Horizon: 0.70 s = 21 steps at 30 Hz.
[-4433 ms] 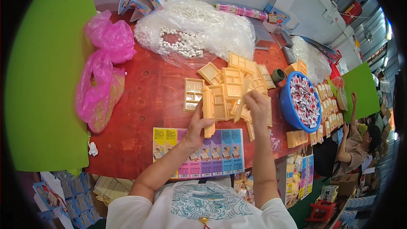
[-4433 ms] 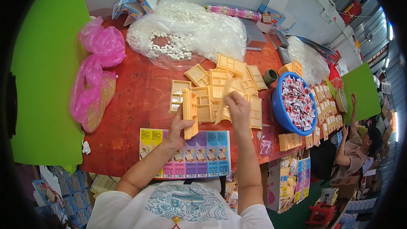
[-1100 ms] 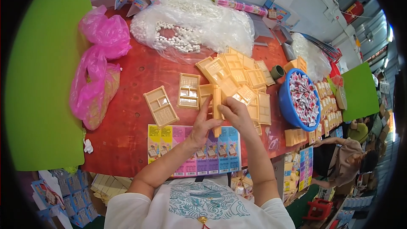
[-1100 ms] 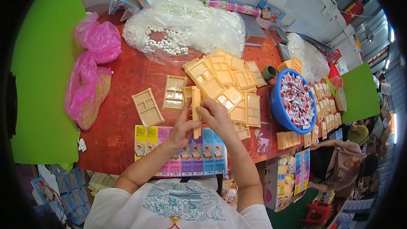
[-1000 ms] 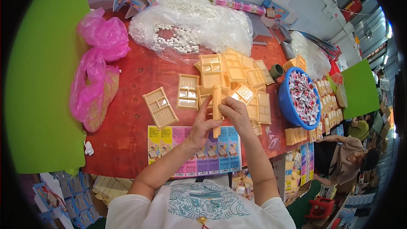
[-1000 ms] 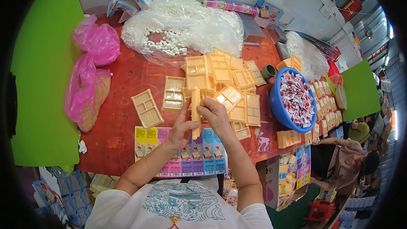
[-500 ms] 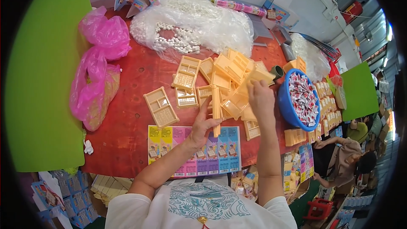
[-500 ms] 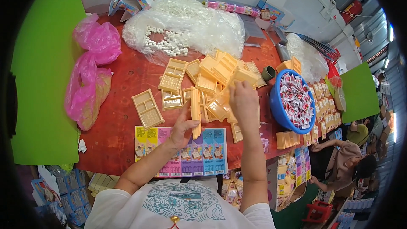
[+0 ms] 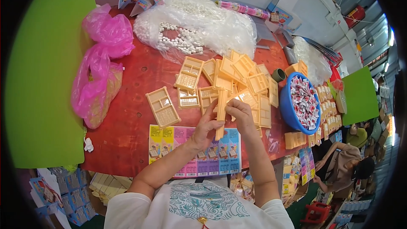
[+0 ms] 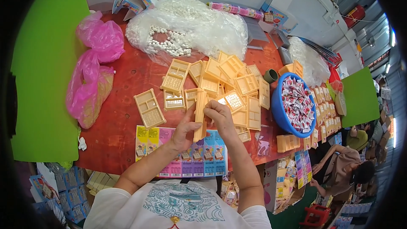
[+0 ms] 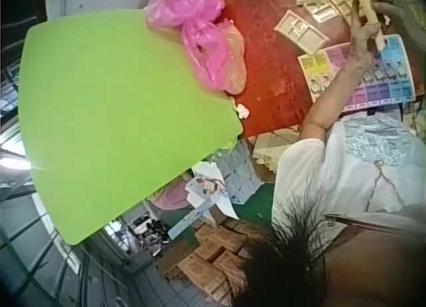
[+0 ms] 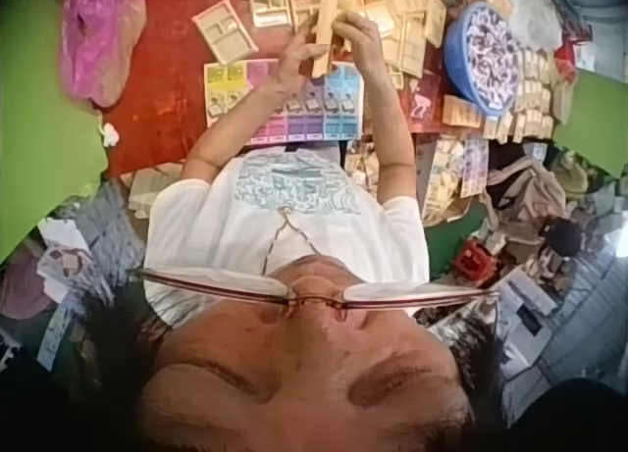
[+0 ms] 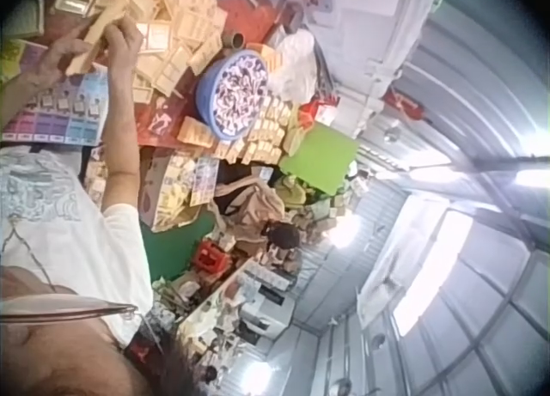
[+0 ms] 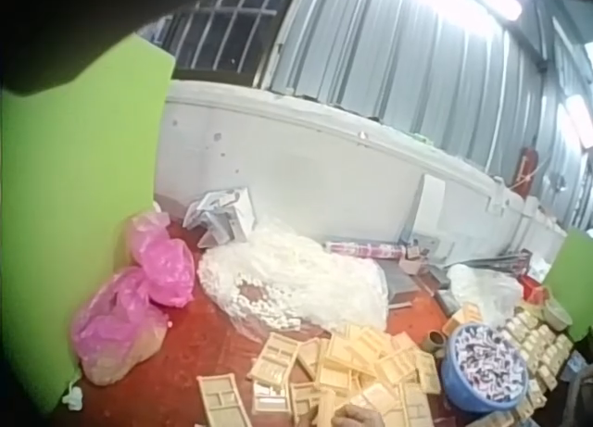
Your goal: Packing small toy items into plastic trays and clear bags at a factory workstation.
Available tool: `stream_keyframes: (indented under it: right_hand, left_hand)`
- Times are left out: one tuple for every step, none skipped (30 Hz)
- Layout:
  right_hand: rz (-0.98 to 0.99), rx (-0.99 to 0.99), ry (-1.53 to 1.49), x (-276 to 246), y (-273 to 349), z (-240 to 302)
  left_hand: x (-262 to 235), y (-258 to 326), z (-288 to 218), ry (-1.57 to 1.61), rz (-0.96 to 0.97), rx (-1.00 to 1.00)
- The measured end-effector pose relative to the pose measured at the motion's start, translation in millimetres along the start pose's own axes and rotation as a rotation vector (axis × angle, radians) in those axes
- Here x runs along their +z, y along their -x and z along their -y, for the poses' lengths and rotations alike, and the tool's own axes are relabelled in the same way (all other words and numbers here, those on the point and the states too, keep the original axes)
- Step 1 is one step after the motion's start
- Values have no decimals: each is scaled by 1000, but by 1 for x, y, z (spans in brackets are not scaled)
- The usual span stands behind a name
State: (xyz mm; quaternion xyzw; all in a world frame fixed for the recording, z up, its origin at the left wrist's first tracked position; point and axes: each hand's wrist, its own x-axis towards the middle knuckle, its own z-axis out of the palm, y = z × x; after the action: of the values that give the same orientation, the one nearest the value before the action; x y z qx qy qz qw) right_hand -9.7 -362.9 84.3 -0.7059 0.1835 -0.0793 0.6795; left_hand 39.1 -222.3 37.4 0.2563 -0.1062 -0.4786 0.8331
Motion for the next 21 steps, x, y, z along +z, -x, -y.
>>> stream_keyframes:
  right_hand:
    - [8,38,-48,-2,-1,1]
    - [-5,17,-117,0,0,4]
    - [-5,16,-115,-2,-1,3]
    - [0,11,-110,-6,-2,-1]
    - [6,5,-106,-5,-2,0]
    - [8,6,-106,-3,-1,2]
    - [13,2,-73,0,1,3]
    - [14,-3,-40,3,3,6]
    - [14,-3,-40,2,2,7]
    - [26,15,-19,-1,1,7]
    - [39,30,2,-2,0,7]
    - [41,29,2,-1,0,8]
    - [61,20,11,-1,1,9]
    - [79,10,21,0,0,11]
    - [80,8,21,-3,-1,12]
    - [35,-22,-10,-9,-3,13]
    - [-7,-53,-43,-15,-6,15]
    - [-56,-68,-92,-20,-7,26]
    - [-94,-126,-58,-30,-13,30]
    - [-131,-185,-27,-41,-19,33]
    - [-180,-299,174,-48,-22,43]
  left_hand:
    - [4,1,-2,25,-21,-18]
    - [5,2,-4,49,-40,-38]
    - [5,1,-4,51,-39,-37]
    - [4,0,-4,17,-31,-42]
    - [3,0,-4,-18,-26,-45]
    - [1,1,-4,-18,-27,-44]
    - [-1,1,-3,-43,-28,-43]
    - [-1,1,-3,-68,-27,-43]
    - [-1,1,-3,-68,-26,-43]
    - [-1,0,-3,-63,-15,-48]
    - [-1,-2,-4,-61,-4,-52]
    - [-1,-2,-5,-61,-5,-50]
    - [-2,-2,-6,-91,-13,-35]
    - [-4,-3,-7,-121,-20,-20]
    - [-6,-5,-8,-122,-19,-18]
    - [-9,-7,-9,-17,-34,12]
    - [-12,-7,-11,85,-51,44]
    - [-20,-3,-18,43,-116,-41]
    - [-26,2,-23,41,-119,-38]
    - [-29,8,-31,3,-171,22]
    - [-34,13,-39,-34,-220,78]
